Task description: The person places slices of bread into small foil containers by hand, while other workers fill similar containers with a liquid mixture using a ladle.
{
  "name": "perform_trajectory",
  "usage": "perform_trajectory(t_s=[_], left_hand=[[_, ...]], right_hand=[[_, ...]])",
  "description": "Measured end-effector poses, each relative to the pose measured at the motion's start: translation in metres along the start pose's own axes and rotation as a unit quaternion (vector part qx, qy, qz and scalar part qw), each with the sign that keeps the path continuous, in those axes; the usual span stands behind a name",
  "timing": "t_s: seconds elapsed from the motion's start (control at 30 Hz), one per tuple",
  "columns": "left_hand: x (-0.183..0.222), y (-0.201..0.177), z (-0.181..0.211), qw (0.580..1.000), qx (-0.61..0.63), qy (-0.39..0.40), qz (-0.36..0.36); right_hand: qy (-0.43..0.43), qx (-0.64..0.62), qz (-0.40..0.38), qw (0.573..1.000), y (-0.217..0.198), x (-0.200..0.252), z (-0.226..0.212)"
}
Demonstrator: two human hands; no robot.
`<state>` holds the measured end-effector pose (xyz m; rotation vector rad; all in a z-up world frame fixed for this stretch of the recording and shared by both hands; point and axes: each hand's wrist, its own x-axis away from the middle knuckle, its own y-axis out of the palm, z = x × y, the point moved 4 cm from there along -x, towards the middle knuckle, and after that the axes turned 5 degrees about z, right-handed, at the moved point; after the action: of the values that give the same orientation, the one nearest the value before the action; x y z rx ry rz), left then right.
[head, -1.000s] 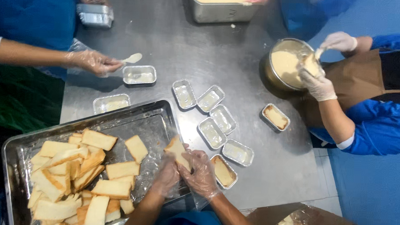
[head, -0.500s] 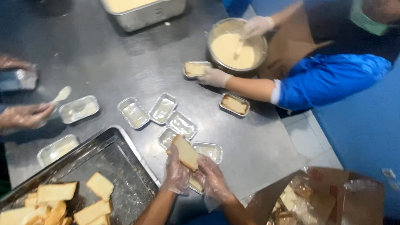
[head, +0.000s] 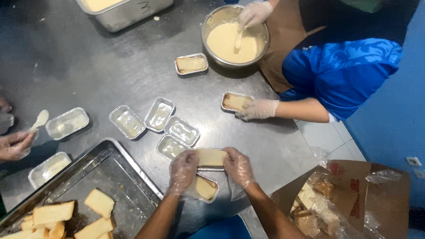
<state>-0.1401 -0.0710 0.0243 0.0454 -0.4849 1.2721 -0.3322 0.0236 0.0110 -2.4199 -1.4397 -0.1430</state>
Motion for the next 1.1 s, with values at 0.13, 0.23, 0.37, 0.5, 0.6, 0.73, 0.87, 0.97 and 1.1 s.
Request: perform_trajectory(t_s=[0.13,0.23,0.37,0.5,0.6,0.73,0.87,0.97,1.1], left_hand=[[0.005,-0.001,0.016,0.938,-0.343,0.036,-0.04],[0.018,-0.008,0.019,0.964,-0.155,0.188,0.101],[0.011,0.004,0.008,0.891,-0.417,0.181,0.021],[0.031,0.009,0.02,0.848,-0.444,0.288,0.011],[0.036,0.013,0.026,0.821,-0.479,0.311,0.003],[0.041,0.024,0.024,0.798,-0.502,0.332,0.001],[0.045,0.029,0.024,0.792,-0.503,0.344,-0.038],[0.054,0.036,0.027,0.772,-0.542,0.325,-0.065],[0.072,0.039,0.036,0.77,-0.539,0.32,-0.121]], right_hand=[[-0.034,0.204,0.013,0.978,0.004,0.001,-0.034],[-0.022,0.358,-0.019,0.933,0.005,0.004,-0.044],[-0.176,0.439,0.057,0.879,0.005,0.012,-0.044],[-0.172,0.444,0.055,0.878,0.005,0.011,-0.023],[-0.208,0.401,0.119,0.884,0.0,0.005,-0.015],[-0.233,0.457,0.084,0.854,-0.005,0.001,-0.002],[-0.254,0.446,0.082,0.854,-0.008,-0.004,0.0],[-0.285,0.451,0.123,0.836,-0.014,0.005,-0.011],[-0.239,0.43,0.033,0.87,-0.017,0.018,-0.014]])
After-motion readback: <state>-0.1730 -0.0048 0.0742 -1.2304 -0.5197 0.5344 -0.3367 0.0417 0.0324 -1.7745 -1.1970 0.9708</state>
